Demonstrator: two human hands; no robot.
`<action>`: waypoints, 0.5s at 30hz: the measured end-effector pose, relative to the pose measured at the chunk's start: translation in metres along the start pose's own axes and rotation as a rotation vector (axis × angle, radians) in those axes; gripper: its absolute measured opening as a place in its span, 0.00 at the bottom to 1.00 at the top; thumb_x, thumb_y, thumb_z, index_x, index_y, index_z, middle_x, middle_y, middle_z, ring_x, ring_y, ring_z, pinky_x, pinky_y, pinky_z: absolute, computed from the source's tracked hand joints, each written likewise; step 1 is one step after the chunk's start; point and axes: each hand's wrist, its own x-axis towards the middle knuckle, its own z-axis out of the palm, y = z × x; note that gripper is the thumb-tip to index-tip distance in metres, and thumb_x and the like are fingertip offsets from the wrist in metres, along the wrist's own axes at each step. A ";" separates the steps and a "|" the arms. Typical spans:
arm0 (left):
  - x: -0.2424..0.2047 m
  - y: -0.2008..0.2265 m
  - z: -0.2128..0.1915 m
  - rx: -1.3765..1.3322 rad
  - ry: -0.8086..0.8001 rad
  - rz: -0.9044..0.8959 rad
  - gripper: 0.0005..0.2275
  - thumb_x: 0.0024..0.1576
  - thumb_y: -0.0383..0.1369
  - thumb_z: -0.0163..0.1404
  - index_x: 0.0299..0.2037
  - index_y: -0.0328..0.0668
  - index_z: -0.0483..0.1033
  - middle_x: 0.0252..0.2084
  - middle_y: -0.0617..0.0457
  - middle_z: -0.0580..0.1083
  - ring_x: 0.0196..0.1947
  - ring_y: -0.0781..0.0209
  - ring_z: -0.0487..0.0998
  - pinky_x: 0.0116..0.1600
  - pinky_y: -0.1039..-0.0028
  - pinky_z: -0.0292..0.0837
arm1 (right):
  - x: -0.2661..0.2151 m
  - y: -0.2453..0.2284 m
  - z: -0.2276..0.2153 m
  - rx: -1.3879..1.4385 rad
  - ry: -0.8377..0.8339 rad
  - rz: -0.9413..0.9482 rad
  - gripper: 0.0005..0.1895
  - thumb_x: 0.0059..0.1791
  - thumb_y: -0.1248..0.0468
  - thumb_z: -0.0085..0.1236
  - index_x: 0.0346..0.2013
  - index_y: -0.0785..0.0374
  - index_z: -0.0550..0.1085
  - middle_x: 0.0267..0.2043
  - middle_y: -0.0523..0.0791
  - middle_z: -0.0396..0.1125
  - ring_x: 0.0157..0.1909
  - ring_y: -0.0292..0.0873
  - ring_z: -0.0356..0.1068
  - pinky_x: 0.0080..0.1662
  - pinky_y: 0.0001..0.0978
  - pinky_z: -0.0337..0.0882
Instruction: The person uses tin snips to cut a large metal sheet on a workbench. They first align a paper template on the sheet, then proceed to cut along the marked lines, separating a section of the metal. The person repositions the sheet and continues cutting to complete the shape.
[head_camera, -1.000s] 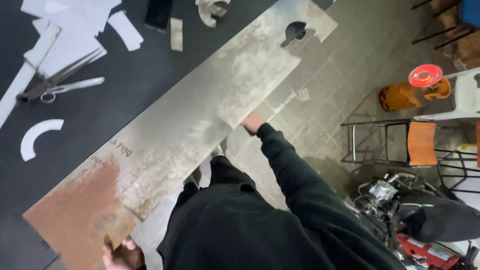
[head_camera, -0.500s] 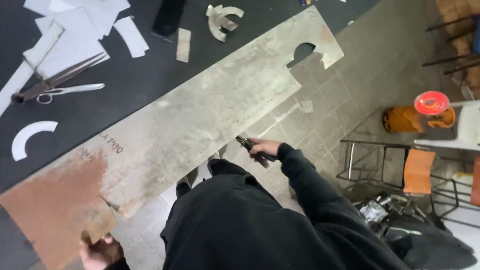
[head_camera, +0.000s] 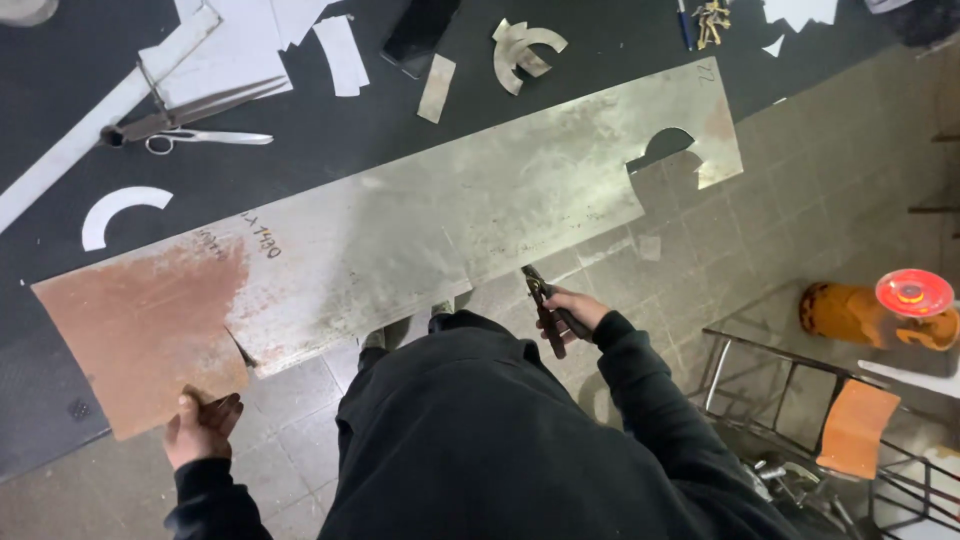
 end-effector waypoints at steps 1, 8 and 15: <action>-0.003 0.002 0.001 0.100 0.007 0.006 0.19 0.72 0.42 0.40 0.67 0.38 0.63 0.55 0.38 0.74 0.50 0.37 0.79 0.53 0.45 0.76 | -0.003 0.000 0.001 0.011 -0.011 0.001 0.36 0.48 0.52 0.48 0.71 0.52 0.57 0.47 0.52 0.73 0.44 0.51 0.77 0.43 0.50 0.76; 0.003 0.003 0.007 0.176 0.031 -0.021 0.26 0.73 0.46 0.41 0.71 0.31 0.59 0.53 0.34 0.72 0.50 0.34 0.78 0.52 0.43 0.78 | 0.002 0.001 -0.017 0.061 -0.073 0.021 0.37 0.50 0.48 0.48 0.71 0.62 0.58 0.48 0.55 0.75 0.45 0.52 0.78 0.45 0.46 0.77; -0.047 0.015 0.033 0.199 0.049 -0.039 0.32 0.71 0.56 0.34 0.70 0.30 0.51 0.58 0.29 0.71 0.54 0.30 0.76 0.58 0.43 0.75 | 0.008 0.025 -0.047 -0.172 -0.119 -0.108 0.46 0.46 0.49 0.52 0.76 0.57 0.48 0.49 0.51 0.70 0.48 0.47 0.72 0.47 0.42 0.73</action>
